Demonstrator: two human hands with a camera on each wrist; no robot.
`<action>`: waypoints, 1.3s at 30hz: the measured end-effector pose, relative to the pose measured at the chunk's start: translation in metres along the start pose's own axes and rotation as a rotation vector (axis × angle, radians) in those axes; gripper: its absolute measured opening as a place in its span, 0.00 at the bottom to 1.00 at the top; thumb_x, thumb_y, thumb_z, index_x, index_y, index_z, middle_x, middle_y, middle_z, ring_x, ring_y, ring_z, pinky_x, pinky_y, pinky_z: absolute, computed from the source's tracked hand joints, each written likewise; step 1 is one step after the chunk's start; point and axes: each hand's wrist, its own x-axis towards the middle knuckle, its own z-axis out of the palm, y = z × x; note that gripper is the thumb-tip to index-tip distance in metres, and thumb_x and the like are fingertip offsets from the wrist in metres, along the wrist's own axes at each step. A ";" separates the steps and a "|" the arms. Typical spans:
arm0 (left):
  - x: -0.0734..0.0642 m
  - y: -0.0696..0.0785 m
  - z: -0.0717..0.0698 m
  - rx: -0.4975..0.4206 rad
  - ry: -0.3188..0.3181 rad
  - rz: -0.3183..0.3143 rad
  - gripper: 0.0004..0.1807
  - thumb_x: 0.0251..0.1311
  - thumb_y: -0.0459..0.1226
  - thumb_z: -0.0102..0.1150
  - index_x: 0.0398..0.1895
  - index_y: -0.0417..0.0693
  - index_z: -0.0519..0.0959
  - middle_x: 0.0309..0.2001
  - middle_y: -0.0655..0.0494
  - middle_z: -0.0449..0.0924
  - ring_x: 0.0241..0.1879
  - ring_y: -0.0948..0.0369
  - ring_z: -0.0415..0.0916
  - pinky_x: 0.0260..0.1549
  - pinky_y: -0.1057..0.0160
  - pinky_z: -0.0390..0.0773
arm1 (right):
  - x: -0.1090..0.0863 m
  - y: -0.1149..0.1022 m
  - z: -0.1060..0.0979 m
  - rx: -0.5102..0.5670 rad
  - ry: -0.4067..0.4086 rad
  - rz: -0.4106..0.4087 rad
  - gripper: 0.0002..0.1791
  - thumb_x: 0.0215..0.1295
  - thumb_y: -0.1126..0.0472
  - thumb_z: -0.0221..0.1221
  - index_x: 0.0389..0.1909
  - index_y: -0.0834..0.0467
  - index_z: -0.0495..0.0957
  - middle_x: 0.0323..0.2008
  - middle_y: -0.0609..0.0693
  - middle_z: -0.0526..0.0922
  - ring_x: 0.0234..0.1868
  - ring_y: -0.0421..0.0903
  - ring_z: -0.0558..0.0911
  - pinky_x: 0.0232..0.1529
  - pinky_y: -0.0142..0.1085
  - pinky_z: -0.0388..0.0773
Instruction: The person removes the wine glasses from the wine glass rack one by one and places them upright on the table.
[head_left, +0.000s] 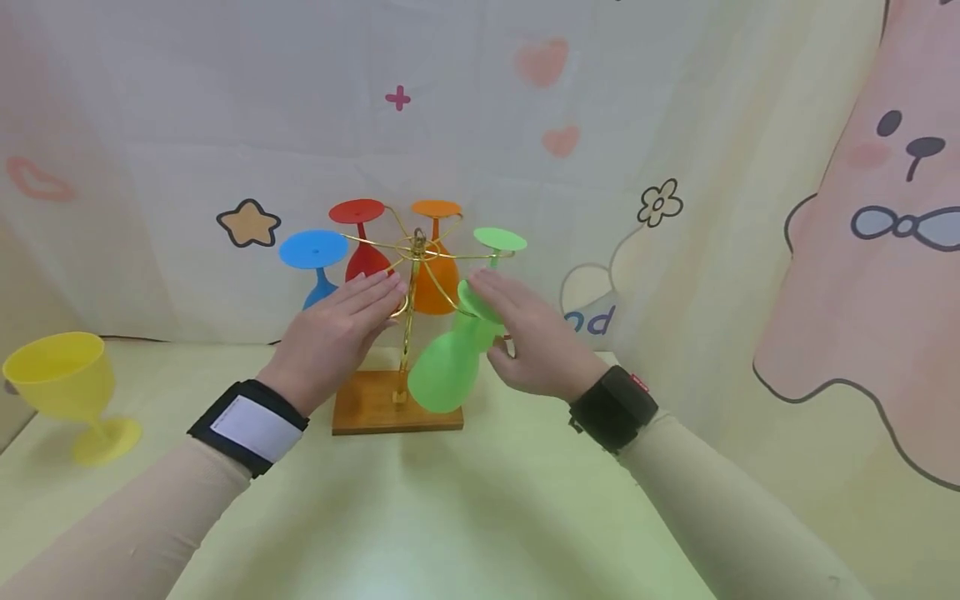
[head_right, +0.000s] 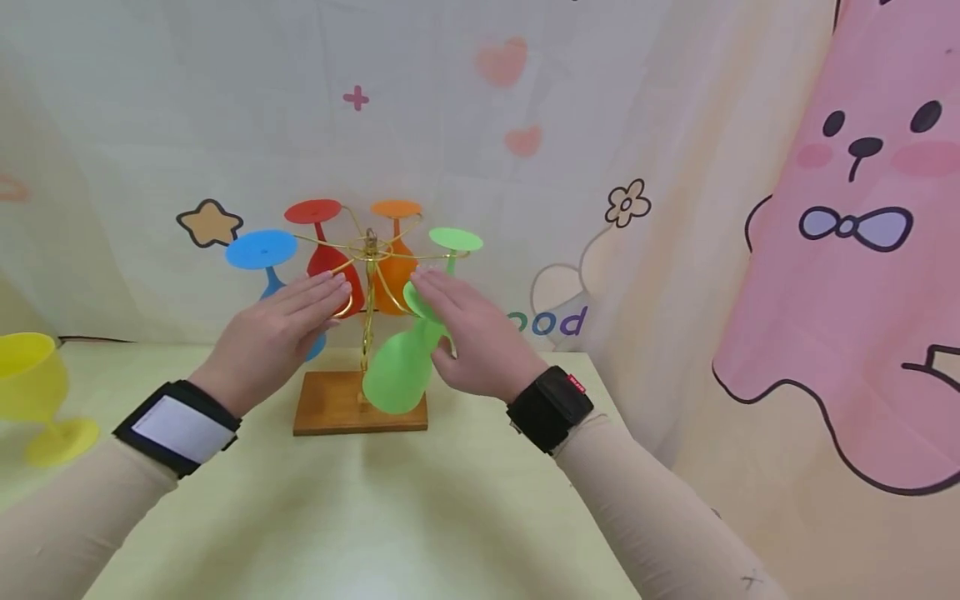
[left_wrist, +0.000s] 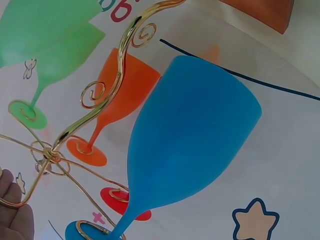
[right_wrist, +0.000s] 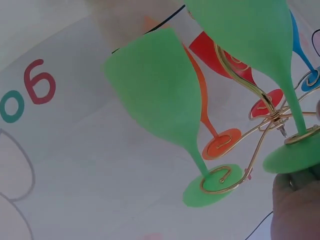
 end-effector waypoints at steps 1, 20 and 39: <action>0.000 0.001 0.001 0.000 -0.004 -0.007 0.33 0.52 0.31 0.65 0.65 0.44 0.70 0.60 0.46 0.76 0.63 0.54 0.65 0.57 0.49 0.74 | 0.002 -0.001 0.002 0.005 -0.017 0.009 0.42 0.50 0.71 0.50 0.72 0.59 0.57 0.70 0.56 0.63 0.70 0.44 0.57 0.59 0.45 0.75; 0.001 0.008 0.006 -0.018 0.028 -0.040 0.32 0.53 0.33 0.65 0.65 0.45 0.71 0.60 0.46 0.77 0.63 0.55 0.66 0.56 0.49 0.75 | 0.001 -0.004 0.004 0.068 0.007 0.100 0.40 0.52 0.81 0.44 0.69 0.54 0.65 0.67 0.51 0.69 0.65 0.42 0.66 0.52 0.42 0.81; -0.002 0.005 0.000 -0.015 0.009 -0.062 0.34 0.51 0.32 0.67 0.65 0.46 0.70 0.60 0.46 0.77 0.62 0.54 0.66 0.55 0.48 0.75 | 0.007 -0.007 0.006 0.105 -0.006 0.100 0.38 0.54 0.81 0.44 0.68 0.54 0.65 0.67 0.53 0.68 0.67 0.39 0.62 0.62 0.45 0.73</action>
